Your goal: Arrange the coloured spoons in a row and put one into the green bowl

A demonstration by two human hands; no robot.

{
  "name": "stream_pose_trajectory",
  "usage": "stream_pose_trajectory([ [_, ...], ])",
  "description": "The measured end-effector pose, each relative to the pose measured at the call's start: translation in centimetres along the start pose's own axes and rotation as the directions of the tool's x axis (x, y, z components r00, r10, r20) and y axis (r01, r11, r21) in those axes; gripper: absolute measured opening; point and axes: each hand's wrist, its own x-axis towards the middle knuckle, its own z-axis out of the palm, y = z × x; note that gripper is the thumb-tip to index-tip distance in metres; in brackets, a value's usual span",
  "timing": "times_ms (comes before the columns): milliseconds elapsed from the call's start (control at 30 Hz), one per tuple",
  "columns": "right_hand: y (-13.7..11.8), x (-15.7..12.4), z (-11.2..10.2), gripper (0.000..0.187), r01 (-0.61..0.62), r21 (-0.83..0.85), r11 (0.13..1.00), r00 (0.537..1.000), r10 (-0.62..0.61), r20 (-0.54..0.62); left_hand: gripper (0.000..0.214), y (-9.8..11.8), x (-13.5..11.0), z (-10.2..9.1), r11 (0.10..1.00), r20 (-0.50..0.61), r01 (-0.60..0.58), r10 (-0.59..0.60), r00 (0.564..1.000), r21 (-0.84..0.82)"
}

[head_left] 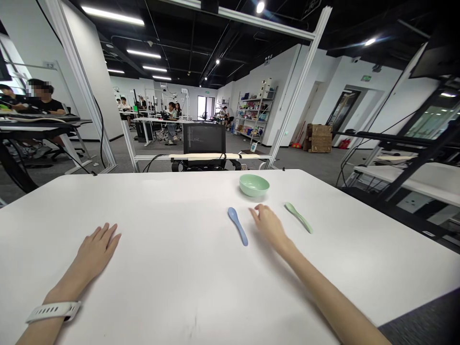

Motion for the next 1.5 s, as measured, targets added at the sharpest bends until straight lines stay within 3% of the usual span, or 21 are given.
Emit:
stream_pose_trajectory([
  [133, 6.7, 3.0, -2.4, 0.038, -0.137, -0.105, 0.985, 0.985, 0.125, -0.115, 0.079, 0.1, 0.0, -0.1, 1.000, 0.007, 0.010, -0.010, 1.000, 0.001],
  [267, 13.2, 4.2, -3.2, 0.036, -0.161, -0.232, 0.959, 0.981, 0.131, -0.142, 0.086, 0.1, -0.1, -0.2, 1.000, 0.055, 0.007, -0.007, 0.998, -0.004],
  [433, 17.4, 3.6, -2.2, 0.035, -0.179, -0.305, 0.935, 0.981, 0.146, -0.130, 0.084, -0.4, -0.1, 0.2, 1.000, 0.047, 0.017, -0.016, 0.999, -0.018],
  [1033, 18.4, 3.2, -1.5, 0.034, -0.199, -0.295, 0.935, 0.978, 0.170, -0.120, 0.085, -0.8, 0.2, 0.5, 1.000, 0.018, 0.011, -0.010, 1.000, -0.027],
  [1300, 19.6, 3.7, -0.5, 0.026, -0.182, -0.241, 0.953, 0.970, 0.134, -0.201, 0.086, -1.1, 0.2, 0.7, 1.000, 0.041, 0.006, -0.005, 0.999, -0.014],
  [1500, 21.1, 4.0, 0.0, 0.032, -0.137, -0.192, 0.972, 0.961, 0.084, -0.263, 0.082, -1.4, 0.4, 1.1, 1.000, 0.027, -0.007, 0.006, 1.000, 0.010],
])
